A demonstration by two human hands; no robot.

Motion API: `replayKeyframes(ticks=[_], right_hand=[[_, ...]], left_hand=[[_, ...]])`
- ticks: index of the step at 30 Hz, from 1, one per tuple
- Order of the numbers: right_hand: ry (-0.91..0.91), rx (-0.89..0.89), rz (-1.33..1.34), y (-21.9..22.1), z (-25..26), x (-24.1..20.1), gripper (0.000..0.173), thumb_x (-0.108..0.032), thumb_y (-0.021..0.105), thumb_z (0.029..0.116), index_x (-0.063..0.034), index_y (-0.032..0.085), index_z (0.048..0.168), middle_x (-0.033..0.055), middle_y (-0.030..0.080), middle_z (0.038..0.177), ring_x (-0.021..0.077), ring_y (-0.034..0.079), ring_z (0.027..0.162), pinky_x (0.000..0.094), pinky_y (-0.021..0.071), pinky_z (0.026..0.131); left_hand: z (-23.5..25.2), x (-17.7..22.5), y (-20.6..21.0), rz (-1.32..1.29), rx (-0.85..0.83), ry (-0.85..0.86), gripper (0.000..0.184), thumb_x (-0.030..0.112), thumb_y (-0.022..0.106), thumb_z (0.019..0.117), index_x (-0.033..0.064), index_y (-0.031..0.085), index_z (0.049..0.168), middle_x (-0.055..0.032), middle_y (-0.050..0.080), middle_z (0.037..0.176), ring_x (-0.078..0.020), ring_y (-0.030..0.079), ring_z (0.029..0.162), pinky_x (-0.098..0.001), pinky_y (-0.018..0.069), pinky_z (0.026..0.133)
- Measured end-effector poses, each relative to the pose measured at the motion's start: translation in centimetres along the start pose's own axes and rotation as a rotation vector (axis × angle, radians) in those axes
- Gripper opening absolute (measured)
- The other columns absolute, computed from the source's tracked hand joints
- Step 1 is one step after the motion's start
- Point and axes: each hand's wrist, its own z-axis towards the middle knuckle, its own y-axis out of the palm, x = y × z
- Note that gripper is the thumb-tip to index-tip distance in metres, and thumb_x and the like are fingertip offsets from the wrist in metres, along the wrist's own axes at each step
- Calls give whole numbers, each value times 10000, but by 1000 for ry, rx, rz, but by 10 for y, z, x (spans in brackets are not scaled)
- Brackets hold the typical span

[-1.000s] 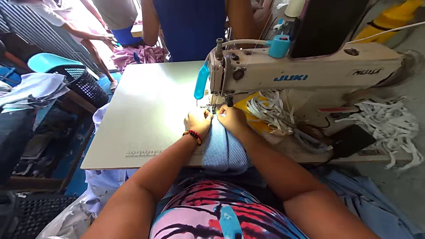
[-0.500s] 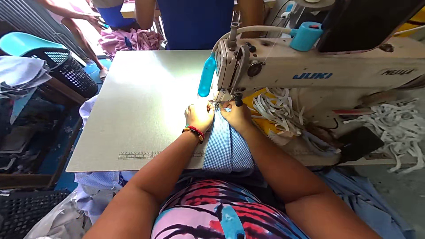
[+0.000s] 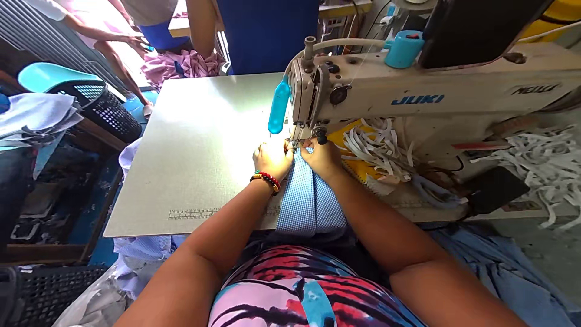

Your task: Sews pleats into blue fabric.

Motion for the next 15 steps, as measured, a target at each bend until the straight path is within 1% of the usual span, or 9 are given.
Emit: replayKeyframes(ticks=[1,4,6,9,11,12,13,14,15], right_hand=[[-6,4,4,0,-1,1,257,-247,632,996,-35,715,1114,152,745,1061,336,711,1031,568,542,835],[-11,14,4,2,-1,2,267,-258,630,999,-33,711,1118,156,745,1058,339,713,1031,572,544,837],[-9,14,2,2,-1,2,274,-266,626,1003,-32,705,1120,152,742,1060,332,712,1032,569,544,842],[-29,23,6,3,-1,2,281,-267,621,1012,-23,701,1126,159,739,1071,338,709,1038,562,542,852],[-90,26,17,1,-7,4,275,-252,631,1019,-20,695,1153,179,724,1120,356,692,1087,563,538,907],[-167,57,33,-2,-13,7,261,-230,653,1014,-16,695,1158,197,710,1143,377,678,1105,568,534,933],[-240,77,49,-7,-20,10,259,-211,674,1003,-22,695,1180,204,689,1183,387,648,1146,564,518,983],[-297,93,64,-16,-27,15,269,-196,690,989,-31,702,1201,201,672,1224,382,623,1185,553,500,1023],[-325,118,71,-27,-36,21,272,-178,688,983,-30,704,1211,200,664,1241,372,619,1193,544,502,1029]], left_hand=[[0,0,-1,-2,-9,-2,211,311,561,1004,164,710,1031,-71,721,1079,-328,610,1197,-594,424,996],[2,-2,1,-8,10,12,214,319,570,994,160,711,1020,-74,713,1057,-331,620,1152,-583,432,980],[2,-3,2,-21,9,16,215,317,571,992,158,712,1026,-78,712,1064,-334,616,1159,-586,431,986],[3,-4,2,-13,12,19,219,314,567,991,154,716,1009,-79,720,1026,-330,635,1125,-579,445,954],[3,-3,1,-13,3,21,226,316,560,998,145,708,1005,-84,721,1029,-334,632,1139,-581,440,966],[3,-3,1,-18,6,24,224,313,565,998,141,710,1004,-89,720,1028,-338,634,1131,-583,443,966],[3,-3,1,-15,11,25,220,315,567,994,146,708,1001,-88,718,1023,-336,637,1120,-579,449,959],[4,-3,1,-17,12,28,220,316,569,990,146,707,1001,-93,719,1022,-342,637,1114,-583,451,945],[4,-4,1,-22,12,33,222,314,572,987,141,710,1004,-99,719,1027,-351,635,1120,-593,451,938]])
